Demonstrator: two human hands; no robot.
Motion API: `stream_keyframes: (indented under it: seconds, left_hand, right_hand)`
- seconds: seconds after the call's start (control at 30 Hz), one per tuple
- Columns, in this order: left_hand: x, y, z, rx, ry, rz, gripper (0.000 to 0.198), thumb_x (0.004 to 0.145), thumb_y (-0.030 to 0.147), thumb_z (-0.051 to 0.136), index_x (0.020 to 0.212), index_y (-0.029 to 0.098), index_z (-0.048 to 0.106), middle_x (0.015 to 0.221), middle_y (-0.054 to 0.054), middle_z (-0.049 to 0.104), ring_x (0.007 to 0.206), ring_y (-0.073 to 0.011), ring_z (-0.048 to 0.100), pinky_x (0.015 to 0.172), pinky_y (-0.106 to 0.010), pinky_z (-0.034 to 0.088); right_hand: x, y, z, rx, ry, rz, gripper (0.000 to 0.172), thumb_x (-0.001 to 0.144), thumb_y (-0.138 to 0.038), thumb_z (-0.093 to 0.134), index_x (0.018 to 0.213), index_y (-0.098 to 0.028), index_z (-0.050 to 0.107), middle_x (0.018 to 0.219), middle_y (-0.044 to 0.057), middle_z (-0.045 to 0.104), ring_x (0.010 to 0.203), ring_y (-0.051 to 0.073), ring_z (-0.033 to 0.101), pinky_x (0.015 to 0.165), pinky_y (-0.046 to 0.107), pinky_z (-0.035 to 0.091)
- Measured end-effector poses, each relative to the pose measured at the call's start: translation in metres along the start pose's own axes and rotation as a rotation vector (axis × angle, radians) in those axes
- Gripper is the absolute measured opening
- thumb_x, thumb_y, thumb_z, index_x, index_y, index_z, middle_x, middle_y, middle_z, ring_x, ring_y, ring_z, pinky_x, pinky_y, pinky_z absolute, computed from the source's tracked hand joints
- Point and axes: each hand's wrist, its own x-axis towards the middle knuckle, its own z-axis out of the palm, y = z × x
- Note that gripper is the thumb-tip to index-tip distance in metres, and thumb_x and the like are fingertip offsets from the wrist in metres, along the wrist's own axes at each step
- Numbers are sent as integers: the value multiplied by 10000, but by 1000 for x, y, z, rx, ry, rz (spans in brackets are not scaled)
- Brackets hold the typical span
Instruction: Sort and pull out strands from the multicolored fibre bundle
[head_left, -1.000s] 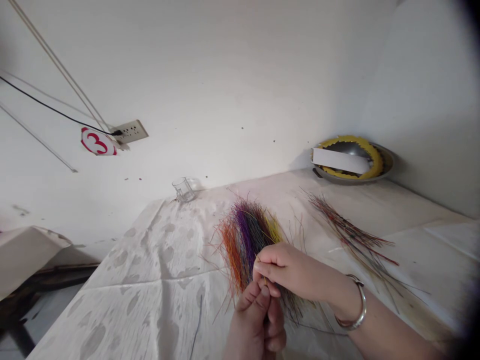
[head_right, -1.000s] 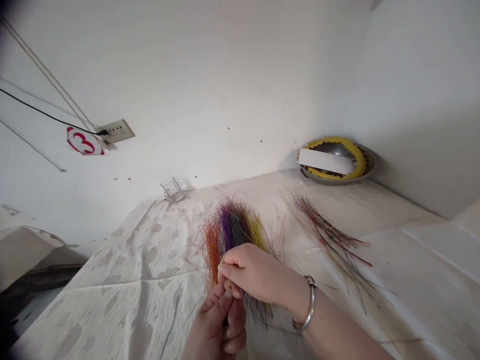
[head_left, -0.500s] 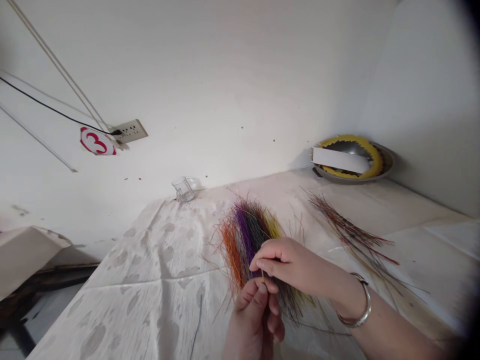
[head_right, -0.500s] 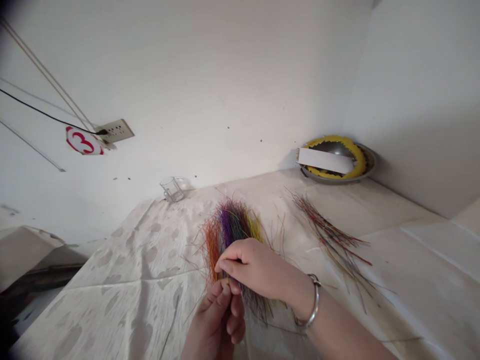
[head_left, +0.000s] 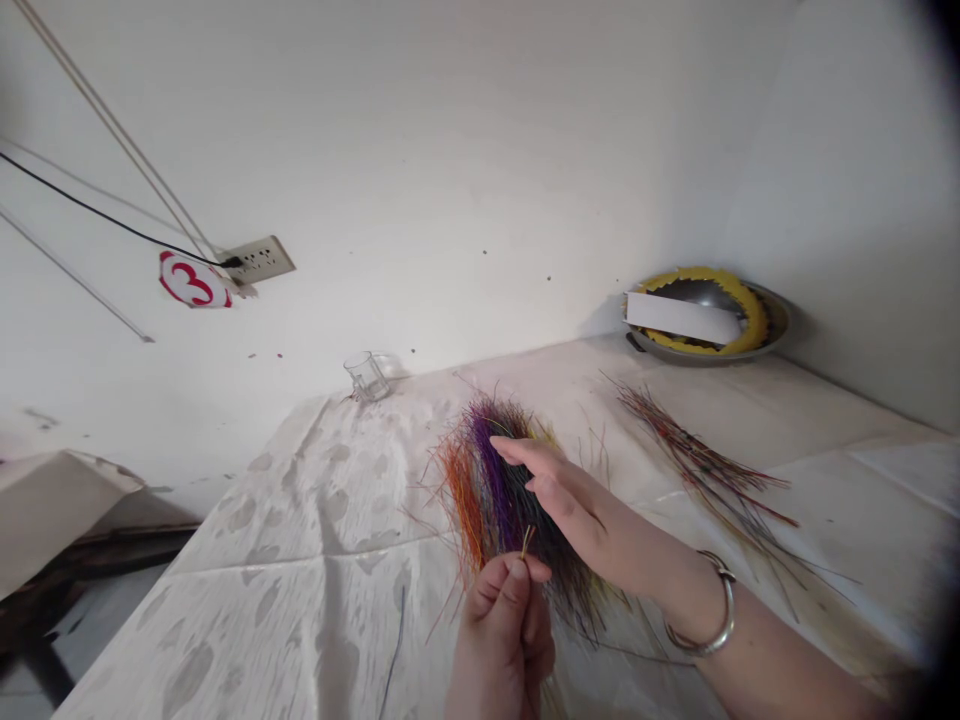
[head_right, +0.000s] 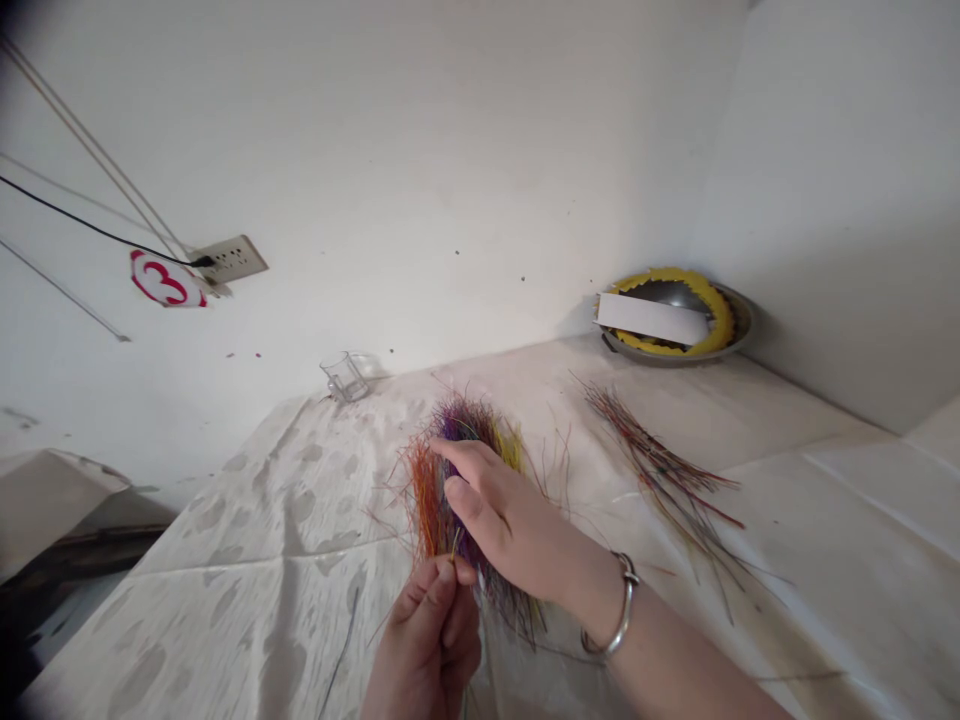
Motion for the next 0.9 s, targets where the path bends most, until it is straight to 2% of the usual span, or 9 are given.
stream_keyframes:
  seconds: [0.1, 0.17, 0.27, 0.43, 0.57, 0.67, 0.73, 0.8, 0.9]
  left_hand:
    - [1, -3, -2, 64, 17, 26, 368, 689, 498, 735, 697, 165, 578, 416, 122, 265, 378, -35, 114, 358, -182, 89]
    - [2, -4, -2, 89, 29, 34, 375, 688, 500, 733, 672, 176, 543, 406, 123, 269, 371, -36, 112, 354, -188, 95]
    - [2, -4, 1, 94, 48, 33, 408, 675, 506, 742, 634, 186, 492, 413, 119, 293, 371, -34, 122, 355, -191, 102]
    - [1, -5, 2, 97, 53, 11, 448, 633, 529, 764, 610, 185, 478, 412, 113, 314, 370, -29, 135, 354, -185, 99]
    - [1, -4, 0, 21, 9, -11, 386, 655, 495, 767, 665, 166, 565, 416, 115, 304, 369, -25, 129, 352, -173, 90]
    - [0, -1, 1, -70, -23, -21, 343, 661, 465, 776, 700, 158, 627, 421, 114, 295, 368, -21, 127, 346, -158, 95]
    - [-1, 1, 1, -136, -46, -33, 323, 663, 452, 783, 699, 161, 646, 426, 112, 286, 370, -18, 117, 338, -146, 101]
    - [-1, 2, 0, -196, -81, -53, 307, 669, 444, 784, 696, 164, 659, 434, 110, 271, 373, -16, 104, 331, -134, 107]
    - [-1, 2, -2, -254, -120, -64, 290, 687, 437, 776, 708, 166, 675, 451, 106, 256, 381, -15, 99, 328, -122, 121]
  right_hand:
    - [-2, -3, 1, -19, -140, -17, 530, 1007, -444, 226, 1469, -189, 272, 1529, 89, 300, 1402, 207, 247, 1141, 431, 238]
    - [-1, -5, 2, -29, -241, -7, 555, 1005, -453, 232, 1475, -159, 266, 1529, 102, 299, 1413, 203, 219, 1157, 425, 203]
    - [0, -7, 4, -24, -320, 15, 569, 1004, -457, 233, 1472, -136, 276, 1519, 122, 317, 1410, 199, 227, 1159, 417, 199]
    - [0, -6, 4, 38, -326, 8, 513, 1011, -418, 256, 1463, -182, 307, 1503, 107, 354, 1389, 213, 277, 1150, 442, 201]
    - [1, 0, 4, 112, -275, 87, 497, 1008, -437, 255, 1430, -199, 366, 1452, 103, 431, 1333, 228, 374, 1105, 429, 292]
    - [5, 6, 2, 111, -167, 208, 443, 988, -444, 335, 1293, -178, 516, 1222, 114, 610, 1123, 225, 555, 970, 398, 430]
    - [8, 10, -1, 112, -144, 254, 345, 963, -396, 417, 1146, -174, 607, 999, 79, 668, 923, 196, 611, 819, 341, 490]
    - [9, 11, -5, 144, -181, 265, 267, 936, -344, 470, 1033, -170, 648, 840, 41, 649, 774, 161, 597, 684, 279, 485]
    - [8, 10, -9, 216, -234, 270, 234, 913, -324, 499, 946, -156, 658, 700, 2, 590, 633, 121, 541, 571, 232, 435]
